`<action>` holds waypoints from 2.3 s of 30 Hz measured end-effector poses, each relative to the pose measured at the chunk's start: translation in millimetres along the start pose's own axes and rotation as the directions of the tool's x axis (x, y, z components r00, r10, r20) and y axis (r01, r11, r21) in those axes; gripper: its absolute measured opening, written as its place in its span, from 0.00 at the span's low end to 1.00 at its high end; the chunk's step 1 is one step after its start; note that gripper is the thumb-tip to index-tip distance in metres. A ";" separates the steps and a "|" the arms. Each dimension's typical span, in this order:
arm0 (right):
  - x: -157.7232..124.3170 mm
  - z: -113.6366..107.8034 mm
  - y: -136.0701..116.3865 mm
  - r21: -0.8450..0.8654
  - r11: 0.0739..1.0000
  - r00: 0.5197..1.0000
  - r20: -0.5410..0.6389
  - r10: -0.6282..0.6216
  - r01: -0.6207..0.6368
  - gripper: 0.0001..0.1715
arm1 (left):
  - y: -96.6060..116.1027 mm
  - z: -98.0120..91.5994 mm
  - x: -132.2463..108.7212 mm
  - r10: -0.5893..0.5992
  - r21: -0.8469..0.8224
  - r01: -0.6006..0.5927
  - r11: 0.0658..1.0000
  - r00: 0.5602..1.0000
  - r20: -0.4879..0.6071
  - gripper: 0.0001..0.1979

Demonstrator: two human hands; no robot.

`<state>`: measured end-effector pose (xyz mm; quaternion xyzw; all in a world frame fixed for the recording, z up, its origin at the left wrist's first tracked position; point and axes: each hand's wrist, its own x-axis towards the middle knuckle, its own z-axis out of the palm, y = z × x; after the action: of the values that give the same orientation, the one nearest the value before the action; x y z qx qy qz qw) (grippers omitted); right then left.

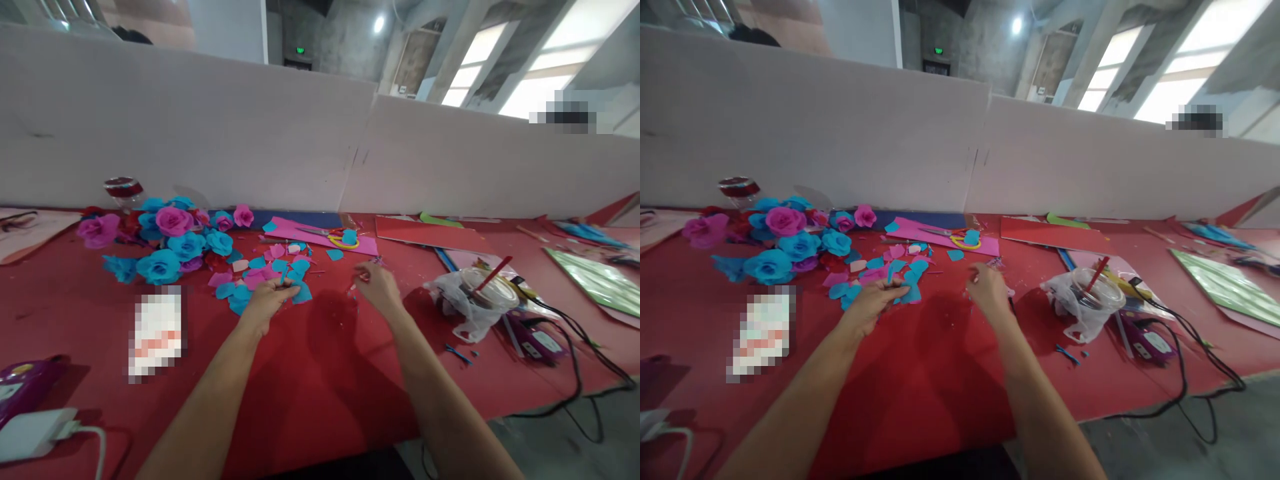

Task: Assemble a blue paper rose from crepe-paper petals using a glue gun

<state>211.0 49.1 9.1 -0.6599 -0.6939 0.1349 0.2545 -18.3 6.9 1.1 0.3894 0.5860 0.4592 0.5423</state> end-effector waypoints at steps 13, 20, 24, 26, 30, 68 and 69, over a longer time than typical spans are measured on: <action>8.7 -17.5 73.6 -0.229 0.973 0.999 0.019 0.037 -0.032 0.22 | -36.1 14.2 13.5 0.045 0.312 -0.037 0.949 0.999 -0.019 0.05; -63.3 -31.8 37.4 0.148 0.989 0.993 0.121 -0.005 -0.013 0.16 | -33.5 14.2 11.6 0.008 0.368 0.017 0.930 0.998 -0.067 0.05; -103.5 -27.5 4.2 0.423 0.906 0.941 0.310 -0.134 -0.010 0.21 | -32.8 13.0 11.2 0.023 0.435 0.012 0.901 0.997 -0.074 0.06; -111.4 -22.8 -4.8 0.482 0.876 0.925 0.343 -0.161 -0.027 0.20 | -33.6 12.1 11.8 0.021 0.460 0.011 0.888 0.998 -0.064 0.07; -112.7 -11.7 -7.4 0.543 0.835 0.904 0.395 -0.162 -0.088 0.20 | -35.5 11.1 13.3 0.032 0.471 -0.012 0.882 0.999 -0.035 0.07; -100.4 6.6 2.5 0.474 0.856 0.867 0.494 -0.065 -0.206 0.30 | -42.8 6.5 23.0 0.087 0.474 -0.092 0.876 0.996 0.033 0.03; -100.1 6.6 3.4 0.471 0.855 0.866 0.496 -0.054 -0.217 0.30 | -43.5 6.5 23.3 0.084 0.464 -0.093 0.881 0.996 0.040 0.03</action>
<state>210.3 -48.2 -15.7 -0.5413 -0.6445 0.4890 0.2291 -12.6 17.9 -47.1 0.5386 0.6554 0.3260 0.4172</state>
